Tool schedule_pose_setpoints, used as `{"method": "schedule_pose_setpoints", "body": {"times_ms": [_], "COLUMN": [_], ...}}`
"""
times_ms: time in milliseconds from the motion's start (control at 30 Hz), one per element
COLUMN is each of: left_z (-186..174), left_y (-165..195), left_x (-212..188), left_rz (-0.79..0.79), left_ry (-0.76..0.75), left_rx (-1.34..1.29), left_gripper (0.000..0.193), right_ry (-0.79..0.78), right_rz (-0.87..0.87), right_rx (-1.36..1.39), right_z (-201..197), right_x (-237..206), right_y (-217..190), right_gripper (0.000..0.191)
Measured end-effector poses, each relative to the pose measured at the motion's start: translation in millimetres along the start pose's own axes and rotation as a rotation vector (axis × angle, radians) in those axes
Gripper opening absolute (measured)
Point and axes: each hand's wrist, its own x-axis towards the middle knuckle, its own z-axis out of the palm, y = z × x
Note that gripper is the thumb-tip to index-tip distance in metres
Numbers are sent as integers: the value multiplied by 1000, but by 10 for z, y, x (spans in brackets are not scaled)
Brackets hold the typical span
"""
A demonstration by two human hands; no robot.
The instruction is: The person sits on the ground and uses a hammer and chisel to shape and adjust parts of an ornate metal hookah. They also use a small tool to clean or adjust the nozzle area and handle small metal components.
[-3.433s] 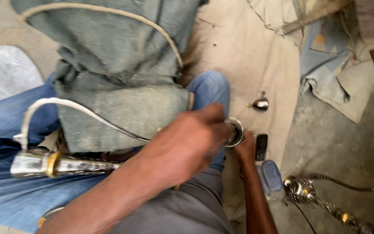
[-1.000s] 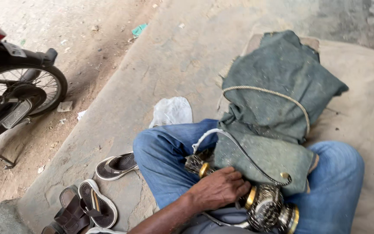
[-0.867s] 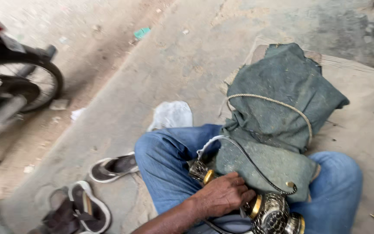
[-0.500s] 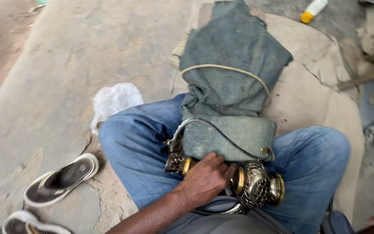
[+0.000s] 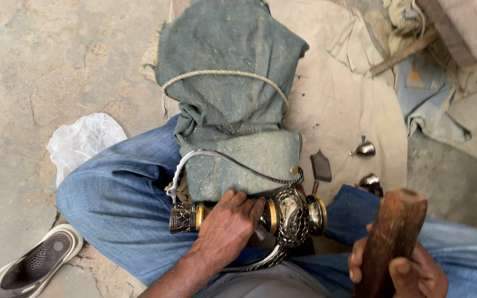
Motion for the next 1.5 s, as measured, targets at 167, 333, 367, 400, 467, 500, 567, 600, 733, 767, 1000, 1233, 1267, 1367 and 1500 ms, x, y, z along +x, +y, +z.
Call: {"method": "schedule_pose_setpoints", "body": {"times_ms": [167, 333, 367, 400, 467, 500, 567, 600, 733, 767, 1000, 1233, 1267, 1367, 1500], "left_z": [15, 19, 11, 5, -13, -20, -31, -22, 26, 42, 117, 123, 137, 187, 179], "left_y": [37, 59, 69, 78, 96, 107, 108, 109, 71, 65, 90, 150, 183, 285, 271], "left_x": [12, -54, -61, -70, -78, -76, -65, -46, 74, 112, 291, 343, 360, 464, 587], "left_rz": [-37, -86, -95, -101, -124, -132, -149, -157, -179, -175, -186, -152, -154, -188, -240], "left_ry": [-38, -38, -33, -32, -18, -16, -25, -24, -8, 22, 81, 141, 146, 33, -122], "left_rx": [6, 8, 9, 12, 1, -5, -56, -84, -31, -32, -80, -157, -159, -210, -184], "left_gripper": [44, 41, 41, 41, 39, 38, 42, 45, 36, 33, 22, 32, 34, 34, 40], "right_ry": [275, 221, 177, 164, 151, 128, 97, 134, 177, 164, 80, 84, 98, 148, 135], "right_rz": [-88, -149, -153, -143, -115, -106, -102, -64, -7, -8, 34, 21, 31, 141, 42], "right_rx": [-34, 101, 127, 112, 95, 108, 140, 127, 128, 140, 76, 85, 67, 61, 45], "right_z": [179, 221, 231, 242, 249, 243, 215, 194, 101, 81, 15, -140, -154, -172, -136], "right_x": [103, 278, 294, 296, 286, 276, 254, 248, 301, 333, 427, 225, 221, 269, 394], "right_y": [-65, -94, -106, -108, -99, -83, -28, 7, 145, 165, 218, 335, 343, 299, 141], "right_gripper": [54, 52, 51, 52, 53, 52, 52, 50, 47, 46, 52, 57, 58, 59, 58]}}
